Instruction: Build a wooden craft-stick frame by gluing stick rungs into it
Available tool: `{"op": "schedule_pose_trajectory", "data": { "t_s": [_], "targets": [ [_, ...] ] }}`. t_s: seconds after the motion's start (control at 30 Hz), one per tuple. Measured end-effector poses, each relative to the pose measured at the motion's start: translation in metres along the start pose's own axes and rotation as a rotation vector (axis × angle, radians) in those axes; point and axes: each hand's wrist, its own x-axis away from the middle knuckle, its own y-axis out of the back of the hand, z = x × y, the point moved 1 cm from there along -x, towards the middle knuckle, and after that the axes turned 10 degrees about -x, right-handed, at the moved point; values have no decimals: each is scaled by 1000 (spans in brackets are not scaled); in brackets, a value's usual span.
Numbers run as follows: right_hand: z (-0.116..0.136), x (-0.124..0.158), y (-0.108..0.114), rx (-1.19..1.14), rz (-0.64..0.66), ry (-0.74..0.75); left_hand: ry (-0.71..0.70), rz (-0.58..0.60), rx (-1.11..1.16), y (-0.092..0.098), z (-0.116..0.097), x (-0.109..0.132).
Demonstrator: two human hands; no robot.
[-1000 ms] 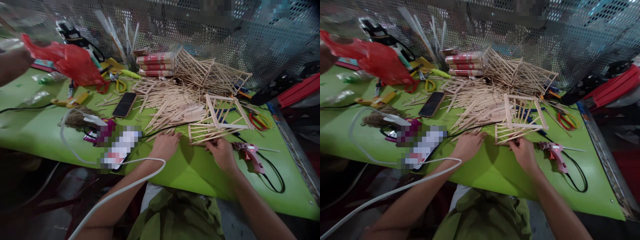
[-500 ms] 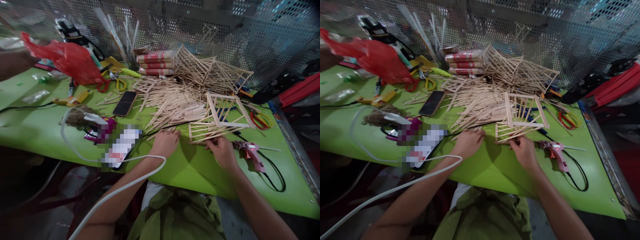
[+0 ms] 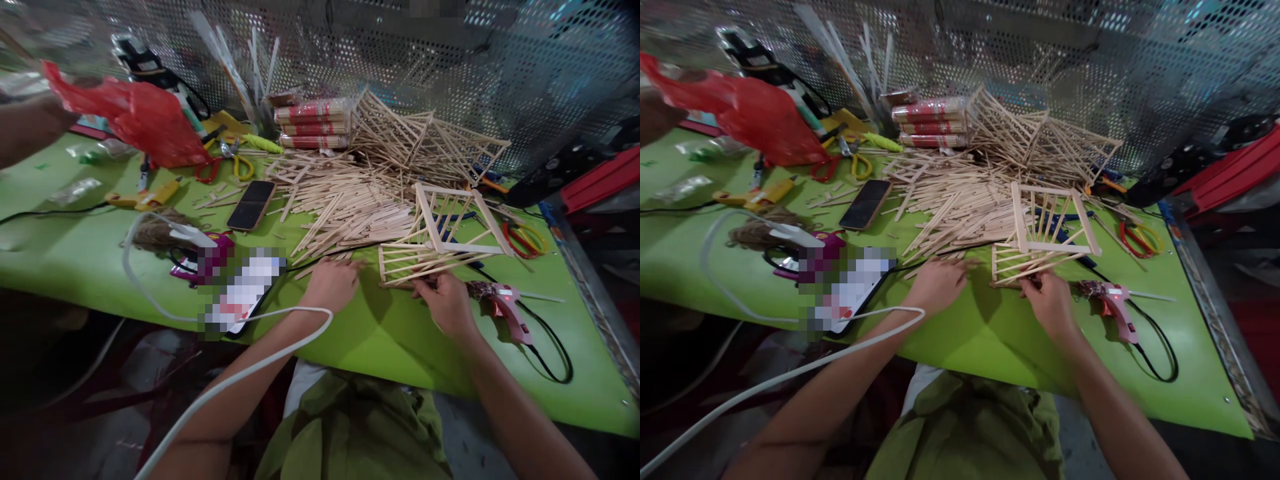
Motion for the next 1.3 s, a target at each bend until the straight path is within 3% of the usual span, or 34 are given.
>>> {"op": "schedule_pose_trajectory", "data": {
  "t_s": [0.17, 0.4, 0.8, 1.0, 1.3],
  "targets": [
    [-4, 1, 0, -17, 7, -1, -63, 9, 46, -1, 3, 6],
    [-3, 1, 0, -14, 1, 7, -85, -148, 23, -4, -1, 2],
    [1, 2, 0, -22, 4, -10, -92, -142, -35, -8, -3, -5],
    [1, 3, 0, -40, -6, -11, -90, -83, -71, -7, -2, -11],
    [-1, 3, 0, -33, -5, -7, -40, -159, -47, -7, -1, -6]
  ]
}}
